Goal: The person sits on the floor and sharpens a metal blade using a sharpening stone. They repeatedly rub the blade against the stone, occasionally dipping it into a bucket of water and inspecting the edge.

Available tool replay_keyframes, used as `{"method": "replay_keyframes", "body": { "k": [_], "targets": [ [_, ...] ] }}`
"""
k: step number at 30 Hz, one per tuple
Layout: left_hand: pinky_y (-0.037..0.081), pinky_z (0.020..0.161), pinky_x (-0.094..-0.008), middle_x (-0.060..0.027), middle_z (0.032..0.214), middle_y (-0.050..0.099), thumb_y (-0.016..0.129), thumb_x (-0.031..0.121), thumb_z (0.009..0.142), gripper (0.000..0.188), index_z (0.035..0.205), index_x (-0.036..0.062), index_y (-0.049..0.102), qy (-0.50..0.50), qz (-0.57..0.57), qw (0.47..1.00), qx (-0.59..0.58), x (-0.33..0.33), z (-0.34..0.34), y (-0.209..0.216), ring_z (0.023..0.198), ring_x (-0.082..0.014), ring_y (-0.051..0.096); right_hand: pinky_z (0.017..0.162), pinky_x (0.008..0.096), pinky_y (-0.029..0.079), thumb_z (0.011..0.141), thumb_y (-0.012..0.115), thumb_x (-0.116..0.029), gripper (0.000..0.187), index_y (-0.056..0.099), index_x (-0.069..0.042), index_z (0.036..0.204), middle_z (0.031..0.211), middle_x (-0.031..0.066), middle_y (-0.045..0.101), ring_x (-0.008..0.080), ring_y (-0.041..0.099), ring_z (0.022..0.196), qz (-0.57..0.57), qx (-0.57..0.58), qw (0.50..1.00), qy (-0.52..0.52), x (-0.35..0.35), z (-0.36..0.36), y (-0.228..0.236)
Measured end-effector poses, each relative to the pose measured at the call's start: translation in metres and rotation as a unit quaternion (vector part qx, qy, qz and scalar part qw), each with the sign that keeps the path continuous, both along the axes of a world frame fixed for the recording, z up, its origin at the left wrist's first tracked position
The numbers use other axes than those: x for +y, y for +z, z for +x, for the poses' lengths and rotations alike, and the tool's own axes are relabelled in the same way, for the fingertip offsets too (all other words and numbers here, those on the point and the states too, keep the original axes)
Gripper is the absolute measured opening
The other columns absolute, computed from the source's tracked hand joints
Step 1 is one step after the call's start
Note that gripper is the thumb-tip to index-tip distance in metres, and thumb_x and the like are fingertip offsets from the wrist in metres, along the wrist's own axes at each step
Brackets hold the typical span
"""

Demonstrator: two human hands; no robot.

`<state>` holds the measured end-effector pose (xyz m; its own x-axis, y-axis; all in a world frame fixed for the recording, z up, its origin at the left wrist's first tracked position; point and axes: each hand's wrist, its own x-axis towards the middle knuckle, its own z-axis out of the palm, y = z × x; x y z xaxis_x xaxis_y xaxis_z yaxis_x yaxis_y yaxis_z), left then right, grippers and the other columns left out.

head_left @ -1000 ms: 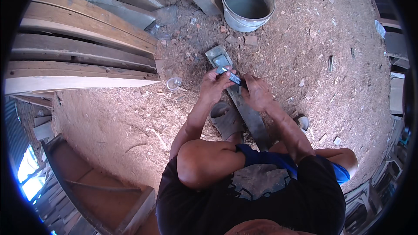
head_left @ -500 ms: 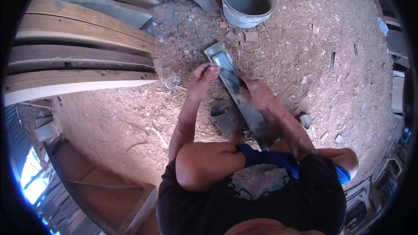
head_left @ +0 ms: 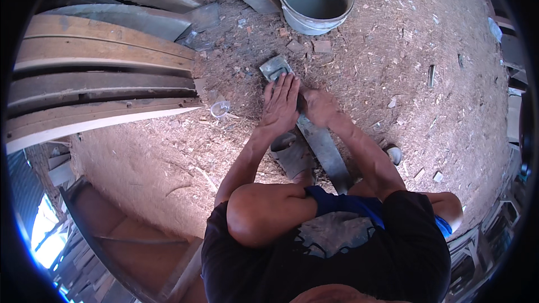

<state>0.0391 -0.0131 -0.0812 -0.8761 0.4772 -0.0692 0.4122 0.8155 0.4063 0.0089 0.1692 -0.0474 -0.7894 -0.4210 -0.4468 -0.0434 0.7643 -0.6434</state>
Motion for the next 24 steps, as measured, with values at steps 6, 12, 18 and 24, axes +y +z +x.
{"method": "replay_keyframes", "body": {
  "k": [6,12,18,24],
  "targets": [
    [0.022,0.112,-0.0597,-0.0201,0.16,0.039,0.072,0.019,0.078,0.085,0.153,-0.0008,0.038,0.009,-0.033,0.999,0.01,0.008,0.021,-0.007,0.153,-0.0323,0.032,0.082,0.053,0.058,0.092,0.051,-0.008,0.053,0.047,-0.003,0.144,0.098,0.0295,0.071,0.0449,0.071,0.092,0.032,0.008,0.999,0.04,0.007,0.021,-0.002],
    [0.024,0.11,-0.0578,-0.018,0.154,0.048,0.07,0.022,0.081,0.077,0.151,0.0019,0.044,0.03,-0.016,0.999,0.013,0.012,0.037,0.002,0.148,-0.0304,0.042,0.086,0.0538,0.057,0.091,0.052,-0.007,0.055,0.045,-0.002,0.145,0.101,0.0281,0.072,0.0453,0.071,0.097,0.045,-0.025,0.997,0.056,0.008,0.037,-0.005],
    [0.026,0.108,-0.0546,-0.0129,0.148,0.055,0.066,0.02,0.083,0.063,0.142,0.0038,0.051,0.052,0.012,0.998,0.035,0.016,0.051,0.003,0.141,-0.0263,0.049,0.087,0.0539,0.056,0.092,0.054,-0.01,0.053,0.046,-0.001,0.144,0.102,0.0278,0.072,0.046,0.07,0.097,0.042,-0.072,0.993,0.079,0.014,0.047,-0.007],
    [0.03,0.106,-0.0514,-0.015,0.145,0.056,0.069,0.02,0.081,0.065,0.142,0.0055,0.052,0.044,0.02,0.998,0.026,0.014,0.059,0.01,0.137,-0.0283,0.053,0.089,0.0543,0.055,0.093,0.055,-0.013,0.049,0.052,-0.002,0.141,0.102,0.0287,0.072,0.0462,0.07,0.097,0.069,-0.075,0.99,0.098,0.018,0.06,-0.007]
  ]
}}
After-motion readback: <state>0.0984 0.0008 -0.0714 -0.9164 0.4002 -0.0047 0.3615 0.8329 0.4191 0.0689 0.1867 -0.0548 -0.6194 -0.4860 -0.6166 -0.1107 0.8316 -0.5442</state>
